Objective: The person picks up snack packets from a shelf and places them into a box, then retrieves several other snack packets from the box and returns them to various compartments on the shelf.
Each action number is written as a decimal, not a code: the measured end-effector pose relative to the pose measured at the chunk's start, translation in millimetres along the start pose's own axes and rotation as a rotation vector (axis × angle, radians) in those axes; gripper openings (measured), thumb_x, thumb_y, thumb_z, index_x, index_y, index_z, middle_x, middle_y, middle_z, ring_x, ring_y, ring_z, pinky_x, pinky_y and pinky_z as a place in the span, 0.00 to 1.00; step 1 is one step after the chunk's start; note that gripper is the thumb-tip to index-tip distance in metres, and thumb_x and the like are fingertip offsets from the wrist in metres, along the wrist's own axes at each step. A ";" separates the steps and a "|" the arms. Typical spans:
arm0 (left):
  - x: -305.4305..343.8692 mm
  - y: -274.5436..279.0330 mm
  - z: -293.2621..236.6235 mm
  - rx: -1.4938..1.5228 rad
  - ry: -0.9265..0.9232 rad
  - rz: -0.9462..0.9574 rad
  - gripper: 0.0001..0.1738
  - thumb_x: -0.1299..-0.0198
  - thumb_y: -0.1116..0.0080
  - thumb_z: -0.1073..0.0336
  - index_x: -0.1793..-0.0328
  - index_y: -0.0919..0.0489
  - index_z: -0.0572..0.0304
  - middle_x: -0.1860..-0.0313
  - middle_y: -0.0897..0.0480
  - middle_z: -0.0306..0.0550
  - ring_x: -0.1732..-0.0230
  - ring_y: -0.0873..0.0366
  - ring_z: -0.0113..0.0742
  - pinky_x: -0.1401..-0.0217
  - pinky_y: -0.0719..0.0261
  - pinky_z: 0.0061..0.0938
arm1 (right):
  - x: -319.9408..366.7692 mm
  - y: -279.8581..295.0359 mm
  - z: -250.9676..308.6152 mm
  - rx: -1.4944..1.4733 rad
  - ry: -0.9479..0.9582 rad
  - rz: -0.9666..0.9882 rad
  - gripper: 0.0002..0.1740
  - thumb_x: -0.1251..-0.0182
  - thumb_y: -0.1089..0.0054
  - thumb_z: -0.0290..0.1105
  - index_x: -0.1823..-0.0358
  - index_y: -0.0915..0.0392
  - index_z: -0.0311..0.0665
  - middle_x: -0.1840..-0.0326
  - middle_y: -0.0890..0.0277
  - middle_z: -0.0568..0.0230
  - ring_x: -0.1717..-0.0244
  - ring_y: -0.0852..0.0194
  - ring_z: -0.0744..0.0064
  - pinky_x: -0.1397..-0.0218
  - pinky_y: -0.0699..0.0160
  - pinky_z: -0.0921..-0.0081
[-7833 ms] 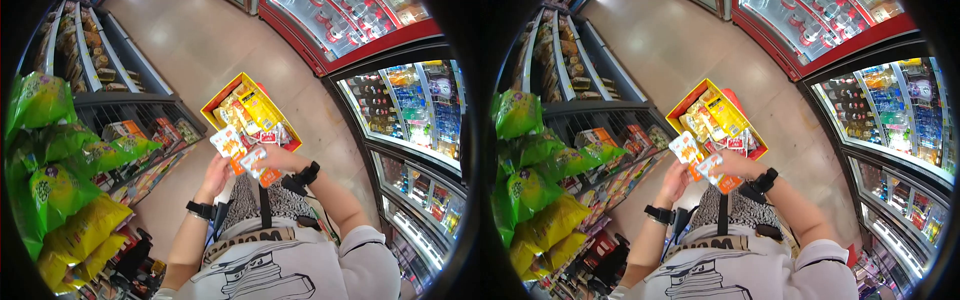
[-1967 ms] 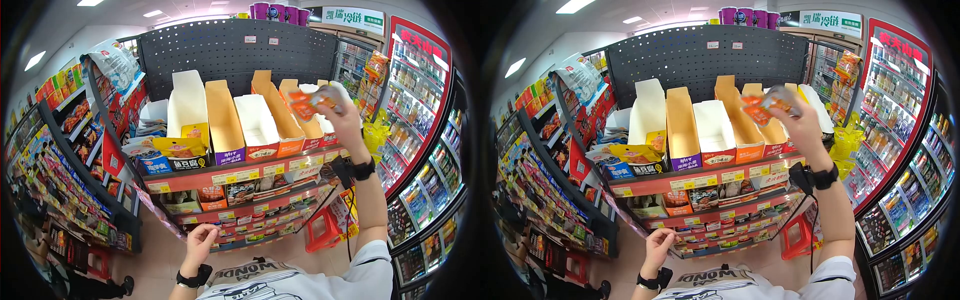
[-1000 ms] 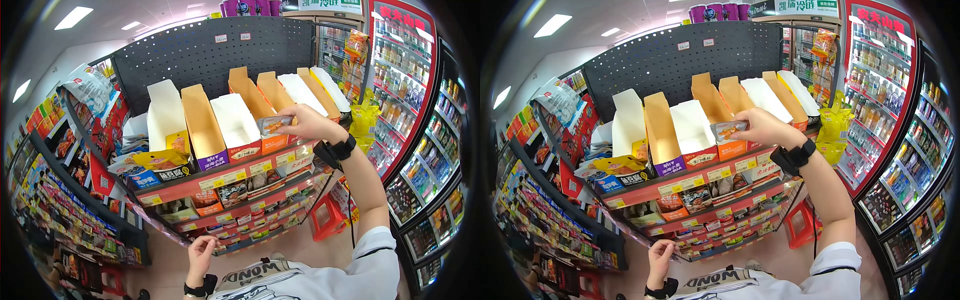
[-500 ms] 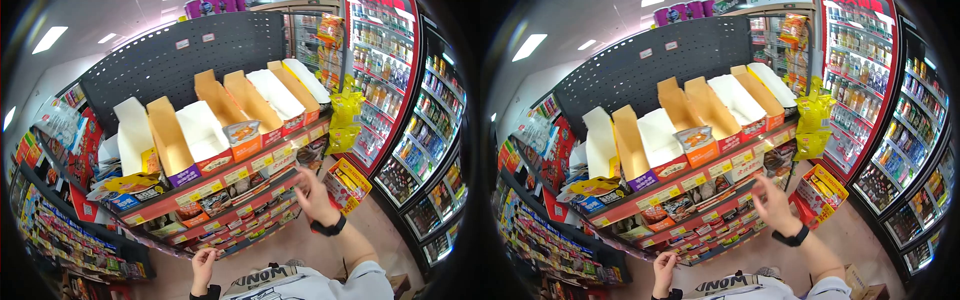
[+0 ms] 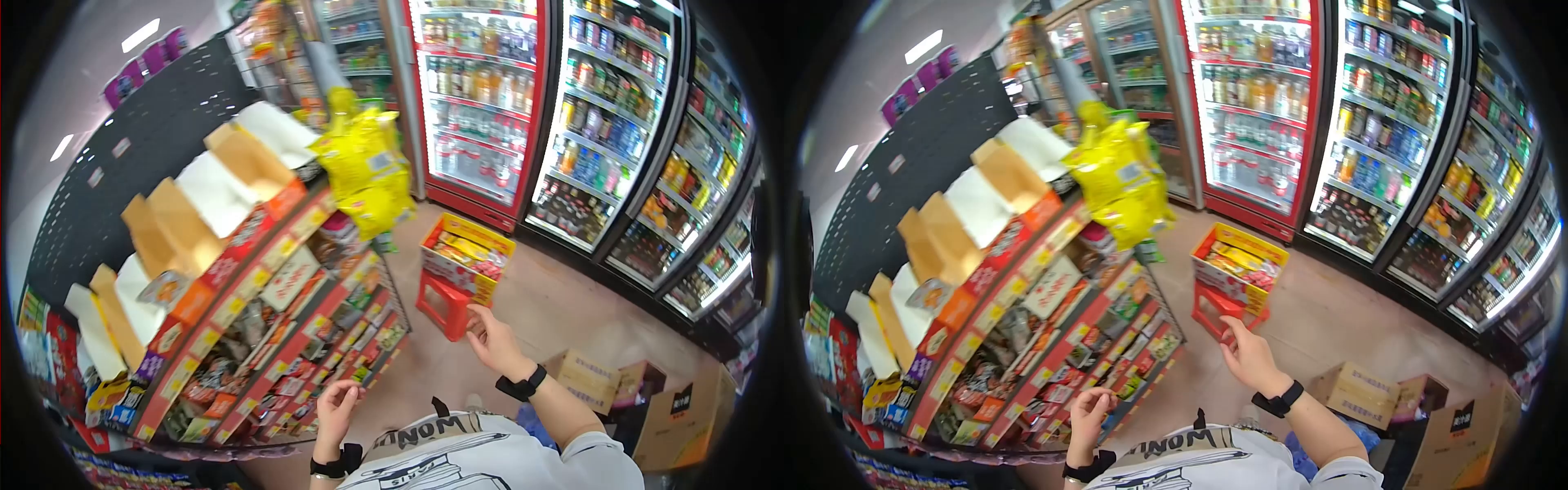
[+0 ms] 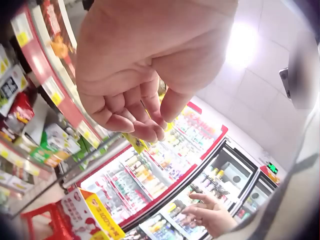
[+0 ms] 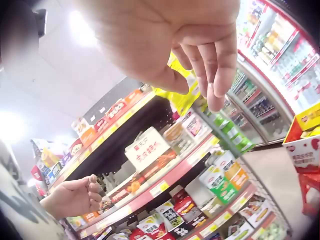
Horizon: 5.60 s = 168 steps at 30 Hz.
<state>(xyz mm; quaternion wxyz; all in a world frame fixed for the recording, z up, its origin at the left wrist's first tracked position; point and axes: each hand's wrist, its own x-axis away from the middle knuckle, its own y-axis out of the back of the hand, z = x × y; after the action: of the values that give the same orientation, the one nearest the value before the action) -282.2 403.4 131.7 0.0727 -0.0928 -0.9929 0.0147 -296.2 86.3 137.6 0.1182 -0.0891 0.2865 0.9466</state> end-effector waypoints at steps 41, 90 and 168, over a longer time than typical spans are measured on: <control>-396.5 -239.8 92.3 -0.055 0.553 0.360 0.09 0.39 0.47 0.65 0.56 0.23 0.59 0.64 0.20 0.37 0.65 0.26 0.23 0.62 0.31 0.16 | -122.0 136.9 -266.3 0.273 -0.646 0.379 0.20 0.43 0.43 0.36 0.48 0.30 0.39 0.61 0.23 0.54 0.58 0.25 0.55 0.56 0.26 0.65; -405.3 -317.3 220.8 0.251 0.979 -0.128 0.12 0.38 0.48 0.64 0.51 0.24 0.58 0.59 0.19 0.40 0.60 0.24 0.25 0.56 0.31 0.18 | -321.4 -89.5 -521.5 0.785 -0.302 0.674 0.38 0.49 0.48 0.22 0.35 0.53 0.23 0.47 0.37 0.36 0.45 0.35 0.46 0.45 0.30 0.65; -382.0 -336.7 84.8 -0.057 0.098 -0.227 0.17 0.52 0.46 0.83 0.59 0.16 0.55 0.35 0.34 0.52 0.33 0.38 0.43 0.32 0.43 0.33 | -368.4 18.0 -339.1 -1.117 -1.057 0.963 0.21 0.32 0.54 0.46 0.53 0.29 0.33 0.61 0.22 0.63 0.65 0.22 0.79 0.68 0.21 0.82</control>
<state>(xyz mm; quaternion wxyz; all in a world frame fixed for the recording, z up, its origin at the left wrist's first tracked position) 15.3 0.1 8.0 0.1197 0.0174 -0.9923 -0.0266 85.4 -183.0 -43.9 -0.2347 0.4420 -0.2997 0.8122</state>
